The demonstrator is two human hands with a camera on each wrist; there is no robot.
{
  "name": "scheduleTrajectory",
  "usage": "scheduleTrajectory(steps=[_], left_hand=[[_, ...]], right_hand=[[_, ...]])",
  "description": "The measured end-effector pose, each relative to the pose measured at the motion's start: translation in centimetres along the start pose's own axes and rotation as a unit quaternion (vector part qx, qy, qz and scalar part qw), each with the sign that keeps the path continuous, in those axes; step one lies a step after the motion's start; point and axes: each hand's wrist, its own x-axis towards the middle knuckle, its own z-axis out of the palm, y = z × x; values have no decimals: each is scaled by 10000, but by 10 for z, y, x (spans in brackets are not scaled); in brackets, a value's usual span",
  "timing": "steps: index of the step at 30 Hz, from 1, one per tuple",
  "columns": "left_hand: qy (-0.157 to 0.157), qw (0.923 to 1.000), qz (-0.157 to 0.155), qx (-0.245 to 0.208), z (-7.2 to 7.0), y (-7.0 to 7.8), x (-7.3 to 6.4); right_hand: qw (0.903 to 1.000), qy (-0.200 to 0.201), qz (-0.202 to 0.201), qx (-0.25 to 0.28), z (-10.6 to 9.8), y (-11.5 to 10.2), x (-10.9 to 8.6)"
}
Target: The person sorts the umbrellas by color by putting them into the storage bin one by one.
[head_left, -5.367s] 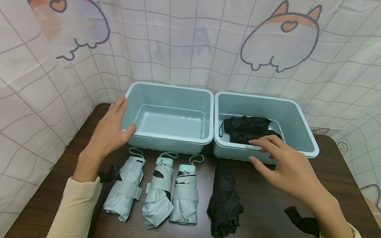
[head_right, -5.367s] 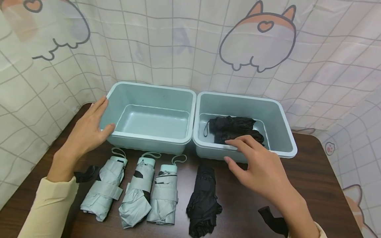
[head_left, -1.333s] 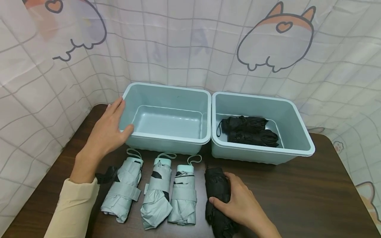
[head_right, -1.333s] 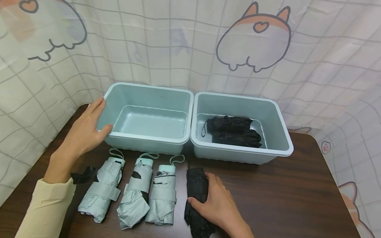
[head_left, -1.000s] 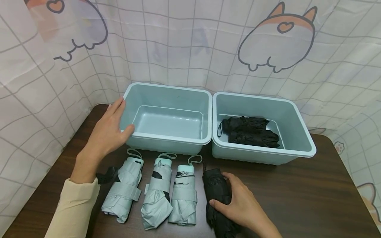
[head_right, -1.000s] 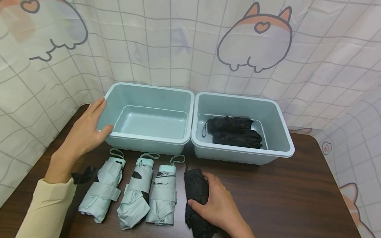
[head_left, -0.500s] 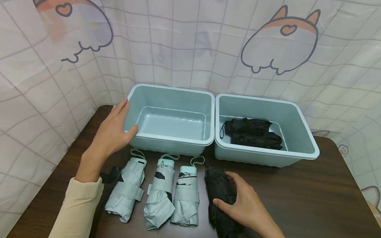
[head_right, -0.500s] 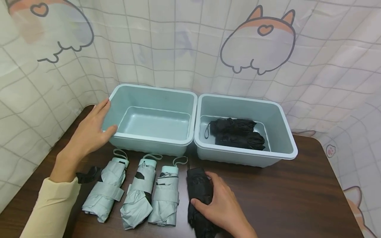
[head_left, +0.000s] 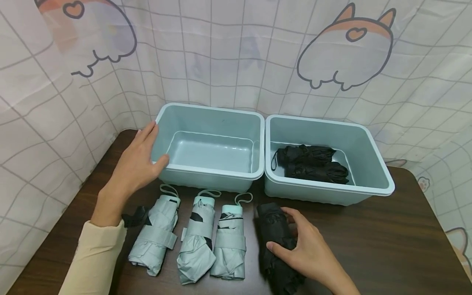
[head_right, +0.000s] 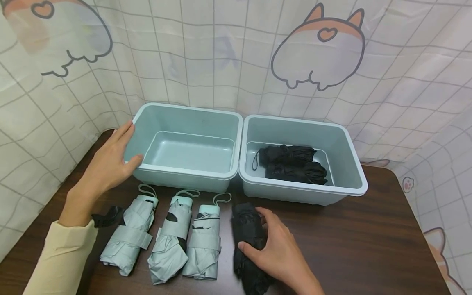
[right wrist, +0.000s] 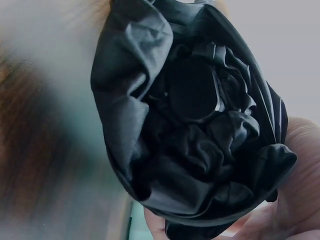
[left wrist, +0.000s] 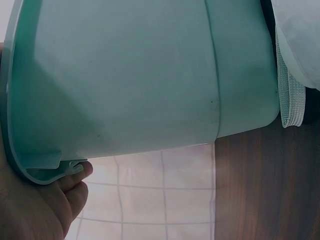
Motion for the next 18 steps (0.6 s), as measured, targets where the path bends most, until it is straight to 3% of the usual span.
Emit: scheduleTrajectory(steps=[18], left_hand=[[32,9999,-9,-103,1,-1,0]], right_hand=[[9986,316,-376,190,-27,-11,-4]])
